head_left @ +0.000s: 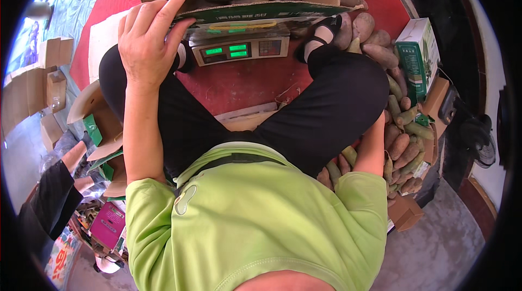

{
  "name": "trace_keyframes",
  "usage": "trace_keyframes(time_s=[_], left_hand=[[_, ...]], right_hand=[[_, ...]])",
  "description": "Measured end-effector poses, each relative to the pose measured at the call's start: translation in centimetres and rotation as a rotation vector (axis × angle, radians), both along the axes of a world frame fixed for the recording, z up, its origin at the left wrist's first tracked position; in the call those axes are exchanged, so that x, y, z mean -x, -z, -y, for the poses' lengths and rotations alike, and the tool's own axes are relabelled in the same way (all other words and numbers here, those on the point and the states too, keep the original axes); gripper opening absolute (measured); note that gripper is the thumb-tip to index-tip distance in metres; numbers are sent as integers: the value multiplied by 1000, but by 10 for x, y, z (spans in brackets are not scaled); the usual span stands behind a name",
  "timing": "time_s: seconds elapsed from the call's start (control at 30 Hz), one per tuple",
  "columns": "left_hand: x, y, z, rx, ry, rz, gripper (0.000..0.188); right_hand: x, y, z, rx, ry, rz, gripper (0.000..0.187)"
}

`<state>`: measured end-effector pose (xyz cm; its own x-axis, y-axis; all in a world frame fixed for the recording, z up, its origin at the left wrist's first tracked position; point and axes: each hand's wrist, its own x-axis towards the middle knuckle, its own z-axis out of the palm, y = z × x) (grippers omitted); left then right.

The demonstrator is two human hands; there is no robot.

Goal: Sorting and packing green radishes into boxes in a warehouse environment.

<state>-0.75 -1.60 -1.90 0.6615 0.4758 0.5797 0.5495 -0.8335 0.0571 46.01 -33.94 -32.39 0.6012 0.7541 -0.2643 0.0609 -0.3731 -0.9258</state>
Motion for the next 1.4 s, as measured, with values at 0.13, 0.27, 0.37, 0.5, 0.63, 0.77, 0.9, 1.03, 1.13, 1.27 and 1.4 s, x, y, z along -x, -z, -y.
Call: trace_keyframes(time_s=[0.13,0.27,0.37,0.5,0.63,0.77,0.9,1.03,1.13,1.27,1.4], left_hand=[[-3,2,1,21,-18,-8,40],[-7,-3,1,18,-28,-49,40],[-3,-3,3,97,-57,-31,39],[5,-3,3,16,-61,-89,39],[-4,6,1,29,-14,-86,39],[1,8,0,25,-33,-106,40],[3,10,0,48,-59,-120,41],[4,11,-1,11,-70,-162,41],[4,10,-1,-26,-81,-186,41],[0,10,-1,-25,-40,-164,41],[-1,8,-1,-31,-38,-171,41]], right_hand=[[27,29,-15,62,-26,118,29],[62,46,-4,131,-28,246,29],[-18,37,61,230,43,441,28],[39,-11,1,300,330,-67,38],[14,1,26,546,296,292,47],[-2,-21,12,1017,235,614,59],[-50,-32,-2,989,179,965,51],[-98,-36,-30,1036,12,1131,46],[-115,-30,-45,1070,-114,1172,49],[-123,-23,-52,1149,-225,1061,53],[-119,-46,-63,1274,-309,1127,67]])
